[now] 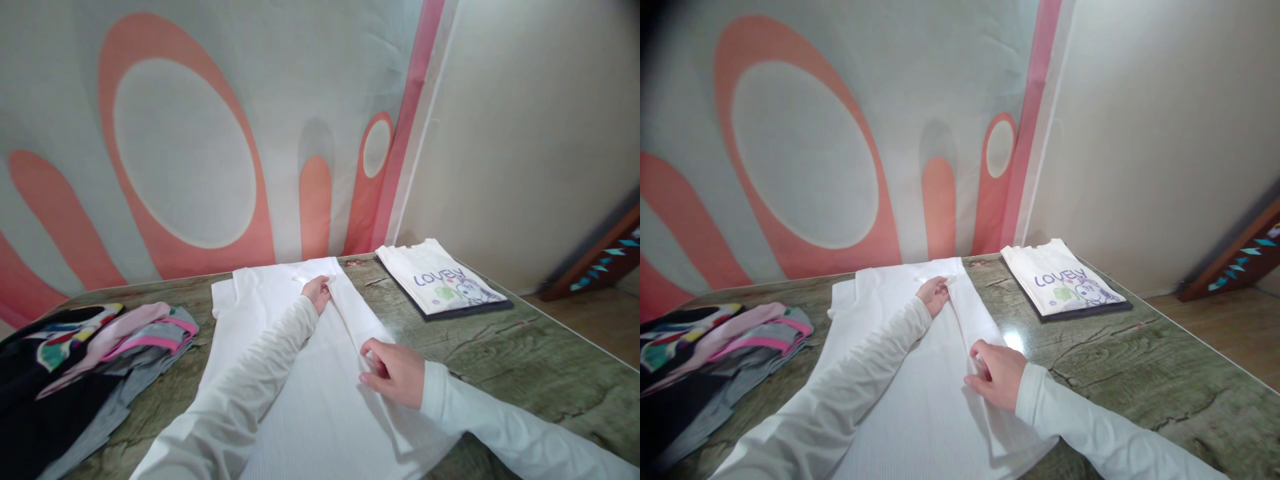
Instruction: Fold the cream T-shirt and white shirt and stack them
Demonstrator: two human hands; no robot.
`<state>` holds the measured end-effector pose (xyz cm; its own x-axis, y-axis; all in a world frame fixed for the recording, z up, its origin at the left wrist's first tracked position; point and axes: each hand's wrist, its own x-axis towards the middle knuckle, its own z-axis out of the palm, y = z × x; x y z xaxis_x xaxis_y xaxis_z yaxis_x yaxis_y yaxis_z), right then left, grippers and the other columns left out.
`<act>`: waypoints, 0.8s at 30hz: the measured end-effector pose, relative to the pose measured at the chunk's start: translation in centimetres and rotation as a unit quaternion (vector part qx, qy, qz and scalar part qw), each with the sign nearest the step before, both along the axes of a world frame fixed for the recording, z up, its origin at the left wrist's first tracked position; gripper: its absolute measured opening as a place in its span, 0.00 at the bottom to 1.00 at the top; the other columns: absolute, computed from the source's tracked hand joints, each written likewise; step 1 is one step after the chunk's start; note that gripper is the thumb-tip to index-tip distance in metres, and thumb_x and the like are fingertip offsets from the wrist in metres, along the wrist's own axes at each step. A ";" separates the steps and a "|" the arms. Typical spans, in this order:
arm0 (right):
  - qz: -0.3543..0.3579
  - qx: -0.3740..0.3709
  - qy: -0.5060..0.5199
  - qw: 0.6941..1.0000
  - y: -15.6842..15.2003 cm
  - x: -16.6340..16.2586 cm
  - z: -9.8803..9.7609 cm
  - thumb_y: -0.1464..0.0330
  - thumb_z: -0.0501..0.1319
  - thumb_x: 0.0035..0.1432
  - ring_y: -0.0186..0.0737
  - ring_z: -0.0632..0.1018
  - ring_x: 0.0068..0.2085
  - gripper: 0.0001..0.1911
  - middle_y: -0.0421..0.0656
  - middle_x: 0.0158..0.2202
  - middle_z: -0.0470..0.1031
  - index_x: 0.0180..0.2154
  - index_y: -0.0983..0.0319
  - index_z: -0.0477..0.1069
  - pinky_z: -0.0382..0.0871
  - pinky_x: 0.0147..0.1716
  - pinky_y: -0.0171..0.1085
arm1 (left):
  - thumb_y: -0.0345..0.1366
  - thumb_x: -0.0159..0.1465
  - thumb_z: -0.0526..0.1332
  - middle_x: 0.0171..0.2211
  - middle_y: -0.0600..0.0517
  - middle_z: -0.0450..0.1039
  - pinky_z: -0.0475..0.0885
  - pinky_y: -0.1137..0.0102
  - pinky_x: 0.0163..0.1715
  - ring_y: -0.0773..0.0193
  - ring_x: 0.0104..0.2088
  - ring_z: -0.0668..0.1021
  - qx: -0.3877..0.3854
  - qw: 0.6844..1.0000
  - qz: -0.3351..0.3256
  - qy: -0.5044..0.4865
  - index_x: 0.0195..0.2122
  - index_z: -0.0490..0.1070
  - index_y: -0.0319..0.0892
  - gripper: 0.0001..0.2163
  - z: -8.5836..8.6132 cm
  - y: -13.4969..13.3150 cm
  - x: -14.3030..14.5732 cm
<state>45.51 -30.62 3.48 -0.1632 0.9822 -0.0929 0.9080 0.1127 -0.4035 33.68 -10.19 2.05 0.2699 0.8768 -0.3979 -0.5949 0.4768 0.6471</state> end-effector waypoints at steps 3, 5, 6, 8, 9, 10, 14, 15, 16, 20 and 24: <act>0.021 -0.004 -0.014 1.000 -1.6 -0.1 0.4 0.62 0.57 0.48 0.35 0.68 0.27 0.23 0.38 0.25 0.68 0.48 0.62 0.62 0.55 0.28 0.33 | 0.19 0.53 0.54 0.24 0.49 0.68 0.72 0.74 0.25 0.67 0.21 0.74 0.024 0.999 0.025 -0.004 0.34 0.64 0.34 0.09 -0.2 0.2 -0.2; 0.038 -0.015 -0.022 0.999 -2.6 -0.2 0.9 0.63 0.57 0.48 0.36 0.69 0.28 0.25 0.39 0.27 0.69 0.50 0.61 0.62 0.56 0.28 0.33 | 0.19 0.52 0.55 0.25 0.51 0.68 0.72 0.74 0.27 0.68 0.23 0.74 0.039 0.998 0.043 -0.005 0.41 0.62 0.36 0.15 -0.3 0.2 -0.2; 0.047 -0.023 -0.025 0.998 -3.0 -0.3 1.2 0.63 0.57 0.48 0.36 0.69 0.28 0.25 0.39 0.27 0.69 0.50 0.61 0.62 0.56 0.28 0.33 | 0.18 0.52 0.55 0.25 0.52 0.68 0.72 0.74 0.28 0.69 0.24 0.74 0.048 0.997 0.052 -0.005 0.45 0.59 0.39 0.20 -0.4 0.1 -0.2; 0.064 -0.039 -0.023 0.997 -3.8 -0.5 1.8 0.64 0.58 0.47 0.36 0.70 0.28 0.25 0.39 0.27 0.70 0.50 0.60 0.64 0.57 0.28 0.32 | 0.18 0.51 0.56 0.27 0.55 0.67 0.71 0.74 0.30 0.70 0.25 0.74 0.065 0.995 0.070 -0.002 0.52 0.51 0.45 0.29 -0.4 0.0 -0.2; 0.074 -0.046 -0.018 0.996 -4.1 -0.5 2.0 0.64 0.58 0.46 0.36 0.70 0.28 0.26 0.39 0.27 0.70 0.49 0.59 0.64 0.57 0.28 0.32 | 0.18 0.51 0.56 0.28 0.56 0.66 0.71 0.74 0.31 0.72 0.25 0.73 0.073 0.994 0.078 0.000 0.54 0.48 0.48 0.32 -0.3 0.0 -0.3; 0.085 -0.053 -0.009 0.995 -4.5 -0.5 2.2 0.64 0.59 0.45 0.37 0.70 0.28 0.26 0.39 0.26 0.71 0.50 0.59 0.64 0.58 0.28 0.32 | 0.18 0.51 0.56 0.27 0.58 0.65 0.70 0.75 0.31 0.74 0.24 0.72 0.080 0.993 0.085 0.001 0.55 0.46 0.50 0.34 -0.2 0.0 -0.4; 0.144 -0.136 0.104 0.975 -4.9 0.5 2.5 0.62 0.63 0.42 0.34 0.70 0.24 0.31 0.38 0.25 0.72 0.51 0.57 0.64 0.60 0.24 0.30 | 0.21 0.52 0.57 0.24 0.59 0.61 0.69 0.77 0.32 0.77 0.21 0.69 0.085 0.992 0.085 0.044 0.51 0.55 0.48 0.27 0.5 0.3 -1.3; 0.156 -0.158 0.146 0.964 -4.7 0.9 2.5 0.62 0.63 0.42 0.32 0.70 0.23 0.31 0.38 0.25 0.72 0.51 0.58 0.64 0.61 0.23 0.29 | 0.22 0.52 0.57 0.24 0.58 0.61 0.69 0.76 0.33 0.75 0.22 0.70 0.081 0.992 0.079 0.057 0.48 0.58 0.45 0.23 0.8 0.5 -1.6; 0.161 -0.168 0.184 0.955 -4.3 1.4 2.5 0.61 0.62 0.43 0.31 0.70 0.22 0.29 0.38 0.26 0.73 0.50 0.59 0.66 0.61 0.22 0.28 | 0.23 0.53 0.57 0.24 0.56 0.62 0.69 0.75 0.33 0.73 0.23 0.71 0.078 0.992 0.071 0.068 0.45 0.61 0.42 0.18 1.0 0.6 -1.9; 0.081 -0.017 0.221 0.972 -1.7 3.4 2.1 0.65 0.55 0.53 0.33 0.73 0.28 0.15 0.43 0.30 0.73 0.41 0.64 0.71 0.67 0.28 0.31 | 0.24 0.53 0.57 0.31 0.48 0.67 0.67 0.68 0.41 0.64 0.35 0.74 0.095 0.988 0.065 0.106 0.37 0.64 0.37 0.09 1.7 0.8 -2.6; 0.058 0.174 0.154 0.971 1.0 5.3 0.0 0.68 0.49 0.57 0.40 0.71 0.45 0.16 0.50 0.45 0.70 0.45 0.64 0.68 0.64 0.47 0.41 | 0.21 0.47 0.62 0.48 0.49 0.64 0.52 0.67 0.55 0.60 0.54 0.62 0.215 0.956 0.062 0.190 0.39 0.66 0.42 0.18 2.0 -2.1 -2.8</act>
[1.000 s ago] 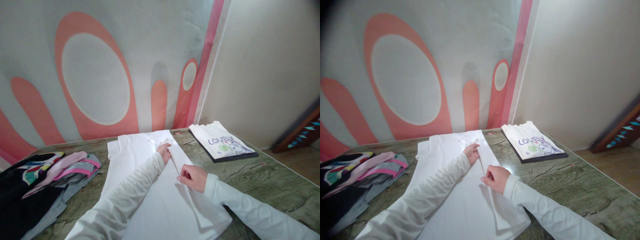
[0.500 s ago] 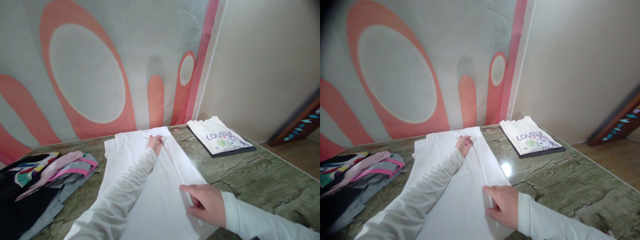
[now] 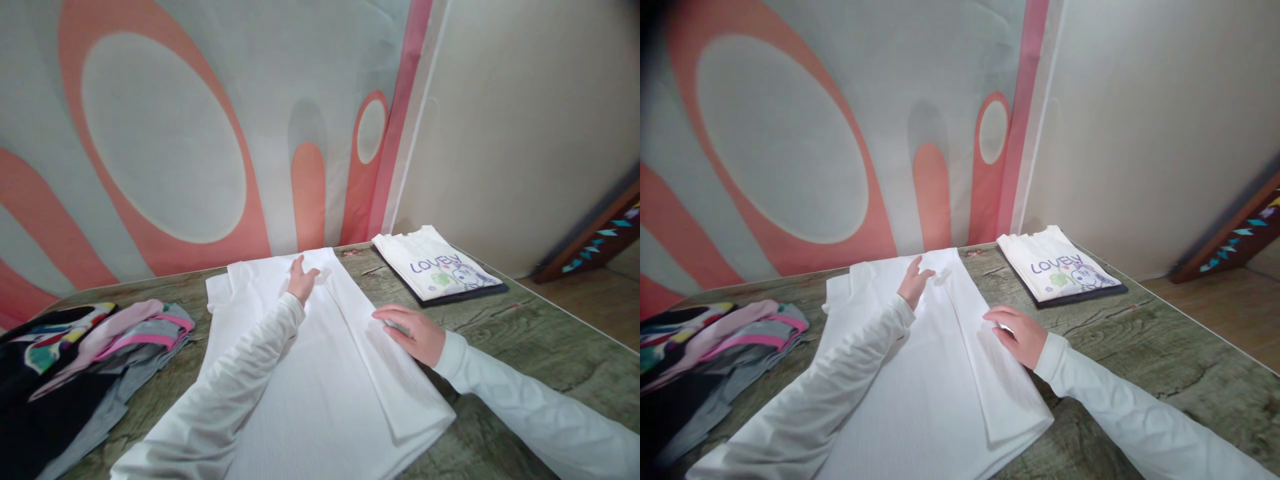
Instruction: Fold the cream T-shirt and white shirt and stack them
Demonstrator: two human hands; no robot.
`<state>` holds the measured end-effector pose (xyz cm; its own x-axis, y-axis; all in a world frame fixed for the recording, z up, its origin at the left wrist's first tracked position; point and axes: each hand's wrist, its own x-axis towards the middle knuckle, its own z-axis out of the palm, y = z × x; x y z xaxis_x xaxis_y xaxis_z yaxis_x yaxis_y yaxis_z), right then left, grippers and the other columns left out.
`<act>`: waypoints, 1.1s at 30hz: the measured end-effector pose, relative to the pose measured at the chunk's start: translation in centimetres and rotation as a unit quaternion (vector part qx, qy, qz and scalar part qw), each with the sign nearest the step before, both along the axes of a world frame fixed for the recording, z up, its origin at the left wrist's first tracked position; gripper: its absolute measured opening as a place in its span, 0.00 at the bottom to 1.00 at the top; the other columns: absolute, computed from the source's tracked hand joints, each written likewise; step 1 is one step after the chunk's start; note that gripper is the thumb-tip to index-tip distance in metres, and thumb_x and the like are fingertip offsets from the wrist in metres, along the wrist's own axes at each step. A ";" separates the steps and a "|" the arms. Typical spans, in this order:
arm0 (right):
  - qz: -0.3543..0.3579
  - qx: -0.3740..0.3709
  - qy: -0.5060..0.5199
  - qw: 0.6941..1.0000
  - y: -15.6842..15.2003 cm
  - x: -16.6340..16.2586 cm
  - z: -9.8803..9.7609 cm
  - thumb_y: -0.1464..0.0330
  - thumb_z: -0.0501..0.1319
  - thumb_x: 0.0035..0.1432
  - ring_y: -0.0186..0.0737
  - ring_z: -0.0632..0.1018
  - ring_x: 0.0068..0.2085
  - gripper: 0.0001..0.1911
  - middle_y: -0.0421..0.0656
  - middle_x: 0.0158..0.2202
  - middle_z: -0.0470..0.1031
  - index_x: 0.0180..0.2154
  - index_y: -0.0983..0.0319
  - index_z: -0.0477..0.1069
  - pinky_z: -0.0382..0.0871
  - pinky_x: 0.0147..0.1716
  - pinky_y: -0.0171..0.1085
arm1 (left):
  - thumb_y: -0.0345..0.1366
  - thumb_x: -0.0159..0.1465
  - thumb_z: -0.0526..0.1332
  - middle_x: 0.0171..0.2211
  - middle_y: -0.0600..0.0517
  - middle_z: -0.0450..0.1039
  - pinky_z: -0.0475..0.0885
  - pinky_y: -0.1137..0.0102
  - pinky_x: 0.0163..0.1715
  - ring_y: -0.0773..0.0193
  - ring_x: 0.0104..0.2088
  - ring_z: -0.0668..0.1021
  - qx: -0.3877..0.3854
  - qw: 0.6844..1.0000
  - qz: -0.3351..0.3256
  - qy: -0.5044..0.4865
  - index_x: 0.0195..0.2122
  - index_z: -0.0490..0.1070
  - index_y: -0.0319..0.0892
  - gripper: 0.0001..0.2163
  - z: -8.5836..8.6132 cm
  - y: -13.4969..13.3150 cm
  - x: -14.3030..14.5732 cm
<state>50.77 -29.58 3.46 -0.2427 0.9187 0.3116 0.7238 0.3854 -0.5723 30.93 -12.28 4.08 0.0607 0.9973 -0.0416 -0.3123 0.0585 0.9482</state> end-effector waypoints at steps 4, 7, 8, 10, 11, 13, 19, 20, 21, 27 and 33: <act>0.032 0.034 -0.069 0.997 1.5 1.2 -2.9 0.67 0.47 0.59 0.43 0.61 0.56 0.20 0.49 0.53 0.64 0.53 0.63 0.61 0.54 0.55 0.47 | 0.30 0.51 0.63 0.53 0.45 0.62 0.42 0.62 0.57 0.54 0.57 0.57 0.253 0.898 -0.263 0.245 0.41 0.70 0.43 0.15 -0.5 -6.1 0.2; 0.057 0.020 -0.099 0.993 1.9 1.8 -4.1 0.66 0.47 0.60 0.43 0.58 0.58 0.21 0.48 0.56 0.60 0.54 0.63 0.59 0.52 0.56 0.48 | 0.36 0.56 0.59 0.55 0.45 0.59 0.35 0.57 0.57 0.51 0.57 0.57 0.354 0.806 -0.342 0.328 0.46 0.67 0.44 0.16 -1.5 -10.2 0.1; 0.064 0.014 -0.104 0.992 2.0 2.0 -4.2 0.65 0.47 0.60 0.43 0.58 0.58 0.22 0.48 0.57 0.59 0.54 0.63 0.59 0.52 0.56 0.48 | 0.38 0.57 0.58 0.56 0.45 0.57 0.35 0.56 0.56 0.51 0.58 0.57 0.375 0.786 -0.352 0.343 0.48 0.66 0.45 0.17 -1.9 -11.2 0.0; 0.078 0.004 -0.105 0.991 2.0 2.4 -4.1 0.65 0.47 0.60 0.42 0.58 0.58 0.22 0.47 0.57 0.59 0.55 0.63 0.59 0.52 0.56 0.47 | 0.42 0.58 0.56 0.58 0.45 0.53 0.34 0.55 0.56 0.50 0.58 0.55 0.401 0.758 -0.358 0.369 0.52 0.63 0.45 0.20 -2.7 -12.5 -0.2; 0.085 0.001 -0.104 0.991 2.0 2.5 -4.0 0.65 0.47 0.60 0.42 0.58 0.58 0.22 0.47 0.57 0.59 0.55 0.63 0.59 0.52 0.56 0.46 | 0.44 0.59 0.55 0.59 0.45 0.51 0.34 0.54 0.56 0.50 0.59 0.54 0.408 0.747 -0.360 0.381 0.53 0.61 0.46 0.21 -3.0 -12.9 -0.4; 0.091 -0.002 -0.102 0.991 2.0 2.8 -3.7 0.65 0.46 0.60 0.41 0.58 0.58 0.22 0.47 0.57 0.59 0.55 0.63 0.59 0.52 0.57 0.46 | 0.46 0.59 0.54 0.59 0.44 0.50 0.32 0.53 0.55 0.48 0.59 0.51 0.419 0.727 -0.365 0.404 0.55 0.59 0.47 0.23 -3.4 -13.5 -0.6; 0.100 -0.001 -0.128 0.987 1.5 2.1 -3.6 0.64 0.47 0.60 0.42 0.52 0.60 0.23 0.45 0.59 0.56 0.56 0.62 0.56 0.49 0.57 0.47 | 0.52 0.58 0.52 0.60 0.45 0.47 0.32 0.48 0.54 0.44 0.60 0.47 0.438 0.680 -0.405 0.428 0.57 0.56 0.49 0.27 -2.7 -15.1 -1.4; 0.101 -0.007 -0.141 0.985 1.4 1.9 -3.6 0.63 0.47 0.60 0.43 0.52 0.60 0.24 0.45 0.59 0.55 0.57 0.62 0.55 0.48 0.57 0.48 | 0.52 0.58 0.52 0.61 0.45 0.46 0.33 0.48 0.54 0.44 0.60 0.47 0.440 0.671 -0.415 0.430 0.57 0.56 0.49 0.27 -2.4 -15.4 -1.6; 0.101 -0.014 -0.153 0.983 1.3 1.8 -3.6 0.63 0.48 0.59 0.43 0.51 0.61 0.24 0.45 0.59 0.55 0.57 0.61 0.55 0.47 0.57 0.48 | 0.52 0.58 0.52 0.61 0.45 0.46 0.34 0.48 0.54 0.44 0.60 0.47 0.444 0.659 -0.425 0.434 0.58 0.55 0.48 0.27 -2.1 -15.7 -1.7; 0.097 -0.043 -0.186 0.977 0.6 1.8 -2.9 0.63 0.52 0.55 0.44 0.51 0.60 0.28 0.45 0.60 0.52 0.58 0.62 0.54 0.46 0.57 0.48 | 0.51 0.57 0.54 0.61 0.44 0.43 0.35 0.47 0.54 0.46 0.60 0.45 0.460 0.590 -0.462 0.476 0.59 0.50 0.50 0.30 -1.0 -17.3 -2.7; 0.097 -0.067 -0.174 0.978 -0.9 1.6 -1.4 0.62 0.59 0.47 0.50 0.52 0.60 0.33 0.47 0.57 0.58 0.55 0.61 0.58 0.50 0.55 0.50 | 0.43 0.61 0.54 0.61 0.50 0.44 0.38 0.46 0.55 0.48 0.60 0.48 0.483 0.596 -0.437 0.470 0.57 0.53 0.54 0.23 -2.8 -19.4 -2.8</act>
